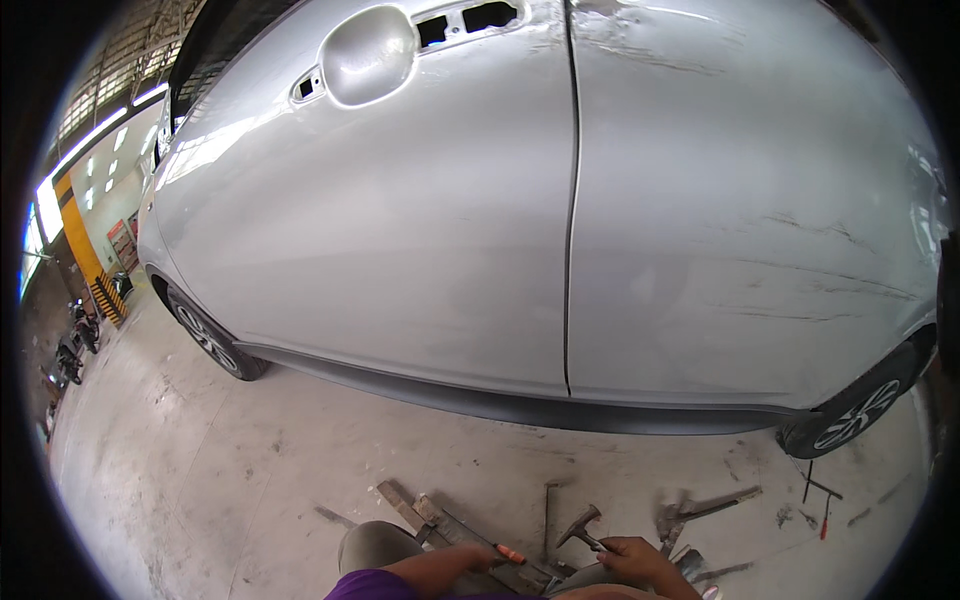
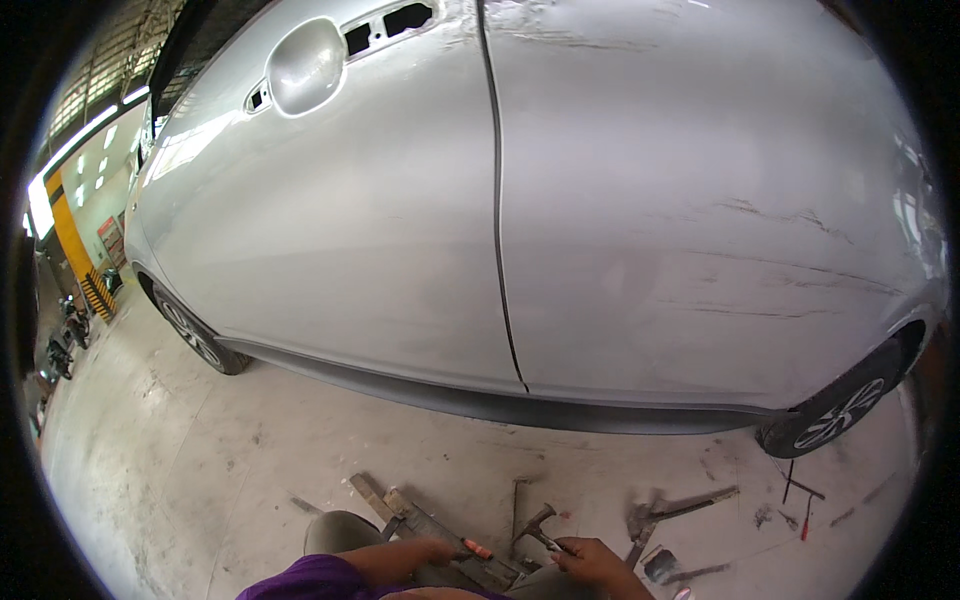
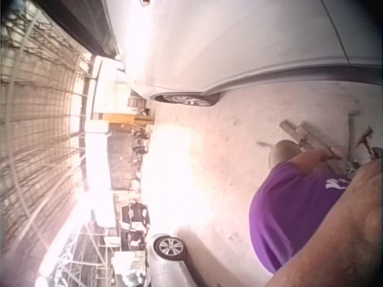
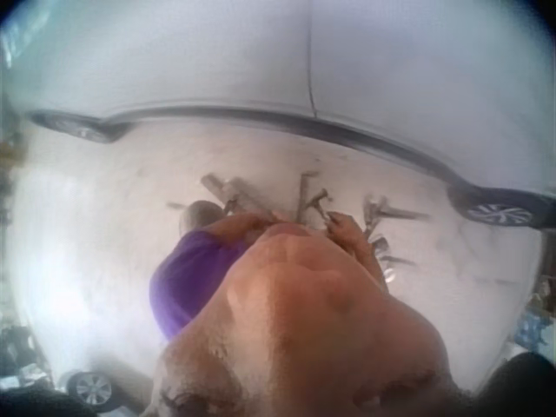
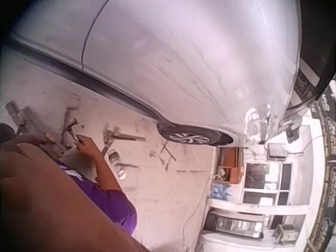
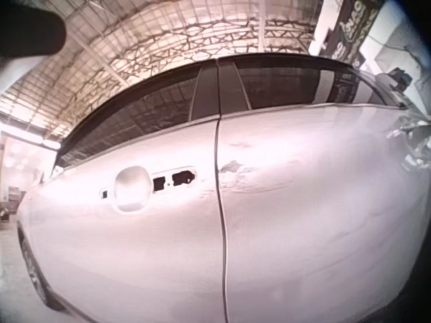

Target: The person uses a hammer and a metal pry tool to strike and reshape the surface of a silver car door, then uses a long metal rod to apply pressure to the panel.

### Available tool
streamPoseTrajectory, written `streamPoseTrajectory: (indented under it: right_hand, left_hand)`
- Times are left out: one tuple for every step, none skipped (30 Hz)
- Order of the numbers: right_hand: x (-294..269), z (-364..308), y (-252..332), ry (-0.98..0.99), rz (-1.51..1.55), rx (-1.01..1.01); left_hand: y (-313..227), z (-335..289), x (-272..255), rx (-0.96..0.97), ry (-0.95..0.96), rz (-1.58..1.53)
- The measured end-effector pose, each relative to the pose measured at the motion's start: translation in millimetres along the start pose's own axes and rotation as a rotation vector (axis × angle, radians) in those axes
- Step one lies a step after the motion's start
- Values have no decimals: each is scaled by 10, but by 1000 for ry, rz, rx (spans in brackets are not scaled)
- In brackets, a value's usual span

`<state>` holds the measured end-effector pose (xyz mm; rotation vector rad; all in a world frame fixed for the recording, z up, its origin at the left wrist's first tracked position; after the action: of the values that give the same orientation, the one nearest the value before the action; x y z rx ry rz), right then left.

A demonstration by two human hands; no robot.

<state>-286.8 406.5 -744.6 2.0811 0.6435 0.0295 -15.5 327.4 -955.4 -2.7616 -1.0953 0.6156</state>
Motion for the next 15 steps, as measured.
streamPoseTrajectory:
  right_hand:
    - [-59, -69, 165, -44, 1, -105]
    - [-121, -183, 406, -83, -2, -212]
    - [-210, -323, 671, -130, -6, -315]
    - [-326, -435, 949, -170, -66, -304]
    - [-512, -524, 1259, -214, -124, -287]
    - [-702, -666, 1708, -309, -316, -474]
    - [-842, -835, 2149, -402, -516, -656]
    - [-963, -1008, 2557, -509, -591, -686]
    - [-1036, -1136, 2951, -593, -677, -631]
    - [-1126, -1270, 3299, -698, -809, -680]
    - [-1154, -1439, 3682, -844, -935, -776]
    - [-1180, -1581, 4009, -970, -976, -938]
    - [-1155, -1673, 4356, -1100, -1054, -995]
    - [-1186, -1719, 4624, -1177, -996, -971]
    - [-1229, -1778, 4860, -1258, -945, -939]
  left_hand:
    - [-30, -285, -174, -9, -23, 15]
    - [3, -443, -237, -21, -41, 15]
    - [30, -576, -320, -29, -60, 20]
    - [106, -665, -296, -43, -67, 5]
    - [167, -725, -286, -50, -71, -4]
    - [197, -801, -325, -28, -97, -22]
    - [225, -876, -377, -3, -123, -39]
    - [255, -937, -406, 18, -153, -61]
    - [277, -1001, -396, 38, -168, -77]
    - [265, -1057, -441, 66, -187, -79]
    - [265, -1089, -491, 93, -206, -81]
    - [308, -1048, -532, 71, -233, -82]
    - [342, -944, -534, 49, -259, -89]
    - [380, -865, -558, 27, -283, -99]
    - [364, -787, -600, 55, -259, -137]
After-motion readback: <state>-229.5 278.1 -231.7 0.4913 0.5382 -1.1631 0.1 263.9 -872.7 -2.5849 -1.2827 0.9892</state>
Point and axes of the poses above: each hand's wrist, its own z-axis towards the middle knuckle, its own x-axis out of the palm, y = z × x, the point moved 9 cm from there along z, towards the middle knuckle, and after that the axes turned 8 degrees about y, right-handed, at the moved point
